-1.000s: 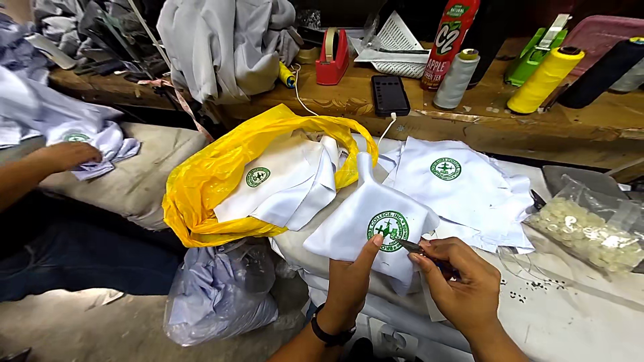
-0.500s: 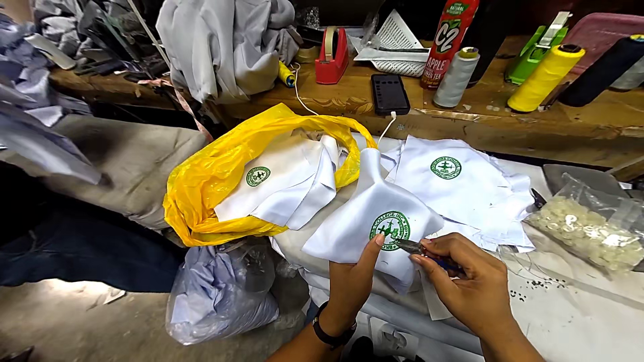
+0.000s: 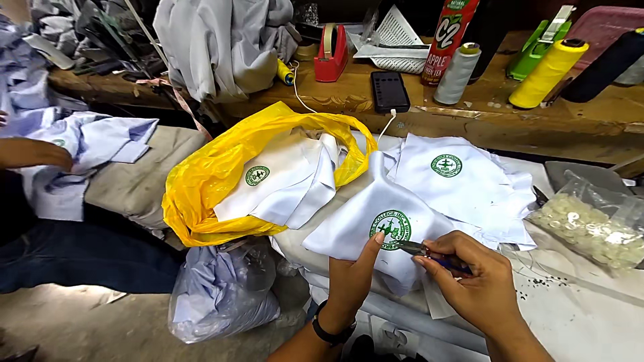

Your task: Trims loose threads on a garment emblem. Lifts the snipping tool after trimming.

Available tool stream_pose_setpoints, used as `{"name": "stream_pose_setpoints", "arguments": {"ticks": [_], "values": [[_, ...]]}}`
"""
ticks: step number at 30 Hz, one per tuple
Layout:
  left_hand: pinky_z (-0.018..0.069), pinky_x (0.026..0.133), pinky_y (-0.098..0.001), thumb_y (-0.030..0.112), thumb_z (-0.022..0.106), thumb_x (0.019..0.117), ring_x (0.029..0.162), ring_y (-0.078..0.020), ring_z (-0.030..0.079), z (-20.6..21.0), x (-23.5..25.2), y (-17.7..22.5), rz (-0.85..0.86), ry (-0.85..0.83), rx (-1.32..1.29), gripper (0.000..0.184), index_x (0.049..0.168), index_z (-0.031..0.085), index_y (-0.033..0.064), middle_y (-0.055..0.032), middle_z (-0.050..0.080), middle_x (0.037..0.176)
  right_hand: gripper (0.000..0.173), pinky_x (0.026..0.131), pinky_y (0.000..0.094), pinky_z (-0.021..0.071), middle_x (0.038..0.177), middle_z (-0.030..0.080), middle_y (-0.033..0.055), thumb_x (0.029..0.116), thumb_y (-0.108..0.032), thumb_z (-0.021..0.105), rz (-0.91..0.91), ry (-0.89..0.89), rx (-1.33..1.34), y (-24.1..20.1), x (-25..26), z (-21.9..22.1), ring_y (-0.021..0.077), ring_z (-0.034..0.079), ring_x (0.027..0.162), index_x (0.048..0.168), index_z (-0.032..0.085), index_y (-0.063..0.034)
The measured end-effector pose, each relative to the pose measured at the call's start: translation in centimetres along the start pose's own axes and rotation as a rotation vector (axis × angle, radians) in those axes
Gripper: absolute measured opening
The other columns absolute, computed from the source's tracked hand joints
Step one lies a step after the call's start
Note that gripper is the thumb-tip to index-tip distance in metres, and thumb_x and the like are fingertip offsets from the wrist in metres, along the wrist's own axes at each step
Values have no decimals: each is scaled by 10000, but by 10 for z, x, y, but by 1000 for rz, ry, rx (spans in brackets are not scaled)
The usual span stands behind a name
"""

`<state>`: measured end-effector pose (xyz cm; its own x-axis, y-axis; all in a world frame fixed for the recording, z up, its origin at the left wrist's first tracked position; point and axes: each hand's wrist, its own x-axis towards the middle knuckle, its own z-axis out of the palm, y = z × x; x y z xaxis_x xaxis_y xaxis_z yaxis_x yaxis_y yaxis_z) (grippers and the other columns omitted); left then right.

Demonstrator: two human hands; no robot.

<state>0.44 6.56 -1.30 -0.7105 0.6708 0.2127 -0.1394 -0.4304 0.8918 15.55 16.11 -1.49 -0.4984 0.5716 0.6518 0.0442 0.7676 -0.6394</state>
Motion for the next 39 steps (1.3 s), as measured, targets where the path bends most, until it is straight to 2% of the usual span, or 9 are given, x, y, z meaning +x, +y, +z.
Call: {"name": "stream_pose_setpoints", "arguments": {"ticks": [12,25,30,35,39], "values": [[610,868,-280,-77,675,885,895,-73,728,0,-1,0,26,-7,45,194,1058,646,8,5,754,928,224,640,58,427,821,664,46,935,-229,709,-26,-33,-39,3,3,0,-47,559,729,902,718,-7],[611,869,-282,-81,668,891,901,-70,728,0,0,1,24,-29,40,196,1061,645,12,7,756,936,233,632,44,417,810,655,34,925,-231,710,7,-36,-27,2,2,0,-68,541,718,903,715,1],[614,863,-287,-102,656,884,894,-78,731,-1,-1,4,-34,-34,-2,211,1062,630,7,-2,756,930,222,623,41,411,800,651,24,923,-223,711,16,-48,-3,3,3,-2,-76,534,709,887,711,-4],[614,868,-291,-101,663,883,896,-88,734,-1,-1,2,-51,-32,-7,219,1074,627,0,-12,757,934,226,620,74,422,784,660,50,937,-225,697,-20,-51,-65,4,3,-4,-29,555,696,862,718,-14],[614,866,-294,-97,660,888,897,-90,734,0,-2,2,-68,-33,-14,221,1084,621,-2,-15,757,942,220,633,55,421,795,657,30,932,-227,704,-7,-74,-16,7,4,-6,-59,547,709,879,720,-14]]}}
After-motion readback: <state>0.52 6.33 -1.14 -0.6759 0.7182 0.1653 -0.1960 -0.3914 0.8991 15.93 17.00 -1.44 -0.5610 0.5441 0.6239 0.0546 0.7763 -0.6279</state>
